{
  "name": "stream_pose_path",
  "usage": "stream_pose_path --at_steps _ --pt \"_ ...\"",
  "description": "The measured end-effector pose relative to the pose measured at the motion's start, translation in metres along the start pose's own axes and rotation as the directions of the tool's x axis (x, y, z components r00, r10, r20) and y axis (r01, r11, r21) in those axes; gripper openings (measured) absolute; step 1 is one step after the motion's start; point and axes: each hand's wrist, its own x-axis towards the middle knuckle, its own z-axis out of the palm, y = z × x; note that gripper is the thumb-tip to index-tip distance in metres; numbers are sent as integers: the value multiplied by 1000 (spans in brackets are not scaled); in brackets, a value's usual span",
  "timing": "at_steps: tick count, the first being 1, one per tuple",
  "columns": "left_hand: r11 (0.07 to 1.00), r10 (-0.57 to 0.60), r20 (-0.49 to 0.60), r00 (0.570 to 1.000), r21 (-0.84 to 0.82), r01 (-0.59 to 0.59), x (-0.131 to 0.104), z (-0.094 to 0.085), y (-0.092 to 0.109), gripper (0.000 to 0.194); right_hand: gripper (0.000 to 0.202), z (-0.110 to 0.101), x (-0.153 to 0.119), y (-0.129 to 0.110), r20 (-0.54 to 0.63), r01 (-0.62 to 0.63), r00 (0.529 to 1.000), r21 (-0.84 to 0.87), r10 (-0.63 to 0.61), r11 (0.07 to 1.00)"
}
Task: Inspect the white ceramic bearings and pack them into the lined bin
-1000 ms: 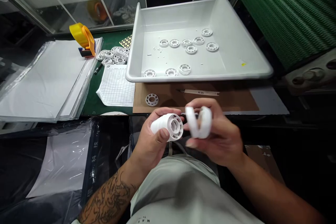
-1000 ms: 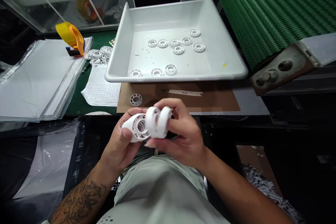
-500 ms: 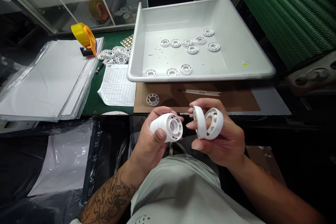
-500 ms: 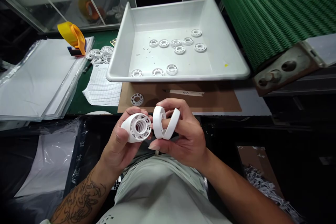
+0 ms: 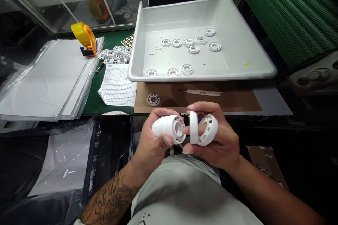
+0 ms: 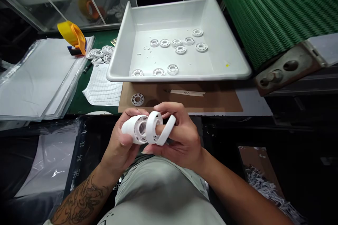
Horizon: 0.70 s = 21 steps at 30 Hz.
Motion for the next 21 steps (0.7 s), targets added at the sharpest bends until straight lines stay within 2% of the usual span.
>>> stream_pose_path --at_steps 3,6,7,9,11,13,16,18,21 --pt "999 -9 -17 1000 39 9 0 1 -1 56 22 4 0 0 51 -22 998 36 20 999" --pt "999 -52 -88 995 -10 51 1 4 0 55 19 4 0 -1 -10 -168 985 200 174 965" --pt "997 -70 -114 991 -46 65 2 5 1 53 20 4 0 -1 -67 -227 965 276 254 934" --pt "989 -110 -148 983 -117 93 4 8 2 50 27 3 1 1 -153 -329 889 444 432 834" --pt "976 -160 -161 974 -173 132 6 11 4 49 30 2 3 3 -139 -390 803 613 580 688" --pt "960 -221 -170 960 -211 184 8 13 7 48 28 1 7 5 -61 -418 742 736 667 532" --pt "949 -265 -189 945 -224 222 7 14 10 39 26 -1 12 5 3 -424 686 815 728 396" --pt "955 -255 -187 949 -202 217 6 13 12 33 26 -2 14 4 10 -428 669 822 743 375" --pt "967 -228 -160 960 -155 203 5 10 13 34 27 -2 12 3 13 -436 686 808 728 396"
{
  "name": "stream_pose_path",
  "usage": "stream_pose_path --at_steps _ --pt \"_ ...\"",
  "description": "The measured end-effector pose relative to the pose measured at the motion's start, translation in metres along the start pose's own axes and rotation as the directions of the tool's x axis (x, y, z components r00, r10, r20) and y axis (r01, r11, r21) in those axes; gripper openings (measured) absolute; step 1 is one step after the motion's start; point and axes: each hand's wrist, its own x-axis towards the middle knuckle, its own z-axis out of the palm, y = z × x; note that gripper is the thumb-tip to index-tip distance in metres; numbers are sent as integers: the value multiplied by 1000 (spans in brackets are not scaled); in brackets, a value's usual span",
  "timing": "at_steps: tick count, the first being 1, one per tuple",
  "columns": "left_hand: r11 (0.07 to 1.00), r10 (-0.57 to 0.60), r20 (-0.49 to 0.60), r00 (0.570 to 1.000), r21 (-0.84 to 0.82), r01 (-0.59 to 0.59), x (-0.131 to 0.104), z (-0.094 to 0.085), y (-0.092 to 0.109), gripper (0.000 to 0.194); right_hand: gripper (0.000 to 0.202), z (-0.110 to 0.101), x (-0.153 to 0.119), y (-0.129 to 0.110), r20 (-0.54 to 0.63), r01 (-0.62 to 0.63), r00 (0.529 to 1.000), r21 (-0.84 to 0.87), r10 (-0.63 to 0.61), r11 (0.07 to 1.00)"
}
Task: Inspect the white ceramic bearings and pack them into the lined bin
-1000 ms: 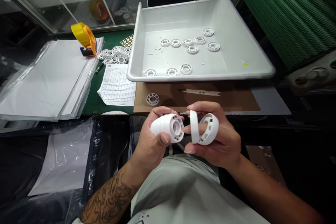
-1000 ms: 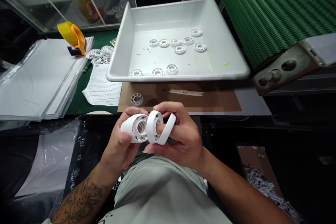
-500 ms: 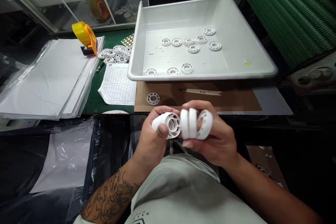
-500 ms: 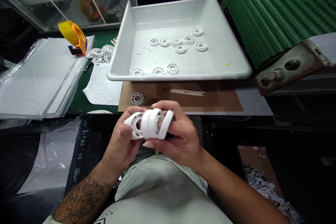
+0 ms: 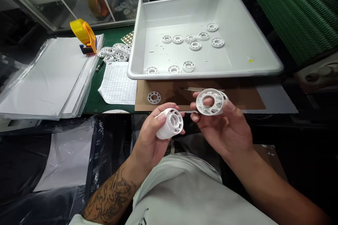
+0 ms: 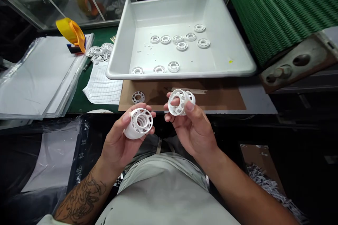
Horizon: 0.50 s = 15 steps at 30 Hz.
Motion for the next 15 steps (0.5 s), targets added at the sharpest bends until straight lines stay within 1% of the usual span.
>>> stream_pose_path --at_steps 3,5,7,9,10,12,15 --pt "999 31 55 998 41 -34 -1 -3 -2 37 29 -1 -3 3 58 38 998 -83 -33 996" --pt "997 57 91 994 55 -62 -1 -5 -3 40 29 -1 -6 7 99 88 992 -152 -74 984" --pt "995 80 111 991 54 -86 -2 -6 -4 42 27 -2 -10 10 121 163 982 -192 -142 968" --pt "994 84 123 989 58 -91 -2 -7 -5 43 22 -1 -14 11 151 276 958 -257 -244 926" --pt "994 84 129 988 63 -92 -2 -7 -5 43 20 -1 -15 11 184 339 938 -309 -294 889" --pt "991 89 132 987 85 -100 -2 -7 -6 42 19 0 -18 11 278 456 888 -421 -367 784" --pt "978 126 120 985 149 -143 -3 -10 -9 44 19 1 -17 11 419 585 810 -542 -410 603"
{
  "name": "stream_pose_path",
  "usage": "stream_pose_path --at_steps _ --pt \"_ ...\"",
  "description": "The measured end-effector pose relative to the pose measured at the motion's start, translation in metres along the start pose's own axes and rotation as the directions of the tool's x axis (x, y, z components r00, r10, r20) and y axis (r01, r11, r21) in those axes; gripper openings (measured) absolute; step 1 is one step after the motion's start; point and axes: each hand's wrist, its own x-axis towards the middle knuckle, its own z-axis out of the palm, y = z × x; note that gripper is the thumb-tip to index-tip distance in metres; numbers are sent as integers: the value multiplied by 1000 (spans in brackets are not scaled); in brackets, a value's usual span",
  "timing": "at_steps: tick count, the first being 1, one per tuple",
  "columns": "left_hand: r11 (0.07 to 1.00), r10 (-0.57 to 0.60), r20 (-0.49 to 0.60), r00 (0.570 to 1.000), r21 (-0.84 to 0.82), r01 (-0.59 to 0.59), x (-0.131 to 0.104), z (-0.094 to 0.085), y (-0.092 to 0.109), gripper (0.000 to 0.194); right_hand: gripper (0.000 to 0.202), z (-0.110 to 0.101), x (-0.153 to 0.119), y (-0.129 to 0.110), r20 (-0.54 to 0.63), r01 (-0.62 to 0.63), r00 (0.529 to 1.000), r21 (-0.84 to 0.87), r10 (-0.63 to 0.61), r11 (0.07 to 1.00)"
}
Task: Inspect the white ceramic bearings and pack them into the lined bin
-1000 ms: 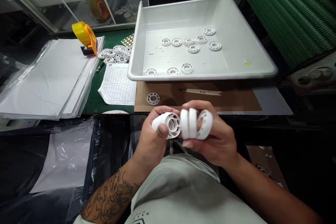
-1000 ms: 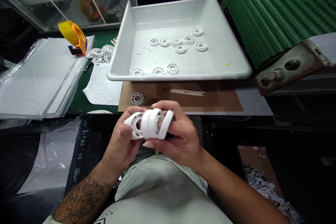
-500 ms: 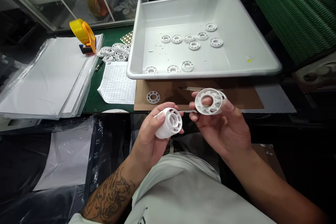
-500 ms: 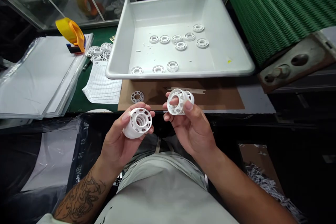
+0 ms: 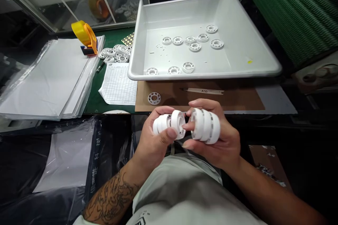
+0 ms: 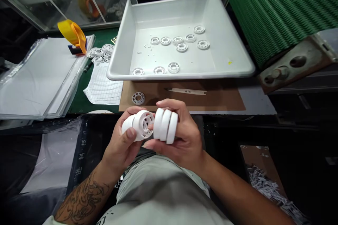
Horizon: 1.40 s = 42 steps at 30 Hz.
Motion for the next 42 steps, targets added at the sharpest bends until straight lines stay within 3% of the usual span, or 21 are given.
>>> stream_pose_path --at_steps 3,8,12,16,25,31,33,37,39,42 --pt "992 67 -15 998 106 -65 -2 -3 -4 46 17 1 1 3 69 76 995 -115 -69 990" --pt "976 159 -1 987 150 -157 -3 -3 -4 43 18 1 0 5 -3 -66 998 80 66 995" --pt "991 102 -48 994 87 -98 -3 3 0 48 17 3 0 2 -44 -97 993 207 109 974" --pt "998 62 -71 996 18 -61 -3 7 2 53 18 5 0 -1 -62 -96 992 216 112 972" --pt "994 100 -100 990 57 -94 -3 6 0 52 21 2 -4 4 11 49 999 -45 -48 998" --pt "974 111 -95 989 210 -89 0 -1 -8 55 14 11 1 19 72 292 956 -250 -283 923" --pt "988 41 -120 992 153 -23 1 0 -6 59 16 10 1 22 76 233 972 -234 -222 944" --pt "988 -149 -133 980 -59 143 2 5 1 42 22 8 -2 22 -1 -53 999 -58 53 997" --pt "979 -178 -130 975 -121 162 1 6 5 38 25 8 -2 20 -55 -174 982 97 180 980" --pt "971 -172 -128 977 -187 146 -1 8 7 32 33 7 3 17 -155 -258 933 340 325 904"
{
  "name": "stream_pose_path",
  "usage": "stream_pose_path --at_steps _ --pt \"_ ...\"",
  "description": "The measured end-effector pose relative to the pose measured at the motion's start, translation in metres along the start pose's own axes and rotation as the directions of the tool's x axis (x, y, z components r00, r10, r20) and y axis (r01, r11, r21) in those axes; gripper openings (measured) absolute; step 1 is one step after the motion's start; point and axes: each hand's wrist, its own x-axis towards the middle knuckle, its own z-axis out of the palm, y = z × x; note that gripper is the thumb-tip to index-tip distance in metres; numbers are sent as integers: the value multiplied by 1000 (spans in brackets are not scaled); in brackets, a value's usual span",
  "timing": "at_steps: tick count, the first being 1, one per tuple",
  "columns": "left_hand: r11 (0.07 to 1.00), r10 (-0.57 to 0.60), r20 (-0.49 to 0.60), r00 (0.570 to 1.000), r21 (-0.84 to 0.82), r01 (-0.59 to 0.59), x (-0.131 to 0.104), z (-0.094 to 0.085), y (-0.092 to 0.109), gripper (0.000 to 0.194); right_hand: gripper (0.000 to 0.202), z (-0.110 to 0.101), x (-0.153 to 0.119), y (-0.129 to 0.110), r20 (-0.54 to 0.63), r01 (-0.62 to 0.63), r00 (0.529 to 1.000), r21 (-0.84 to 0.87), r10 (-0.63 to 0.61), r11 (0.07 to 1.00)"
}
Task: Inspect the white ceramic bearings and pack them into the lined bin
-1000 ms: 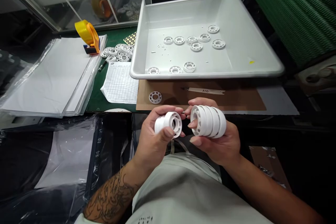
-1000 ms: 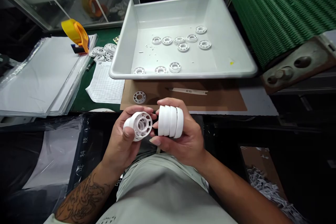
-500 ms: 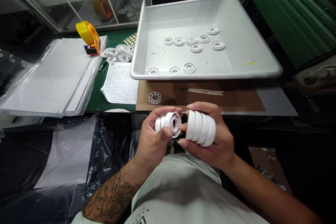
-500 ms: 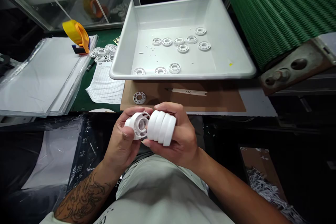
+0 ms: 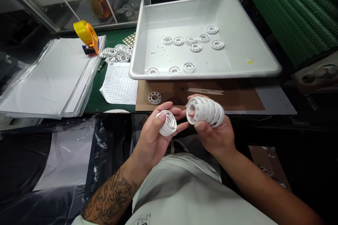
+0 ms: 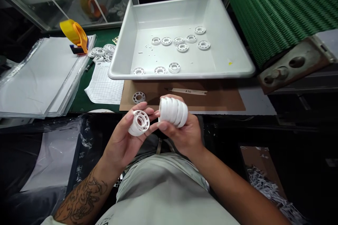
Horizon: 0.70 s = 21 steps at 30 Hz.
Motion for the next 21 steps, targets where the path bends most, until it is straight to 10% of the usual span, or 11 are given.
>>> stream_pose_path --at_steps 13,21 --pt "987 107 28 994 119 -110 0 -2 0 44 26 -3 8 -10 88 -219 976 326 201 920" --pt "960 217 67 974 165 -225 3 -8 -8 48 23 3 -4 -15 191 58 981 -101 -38 993"
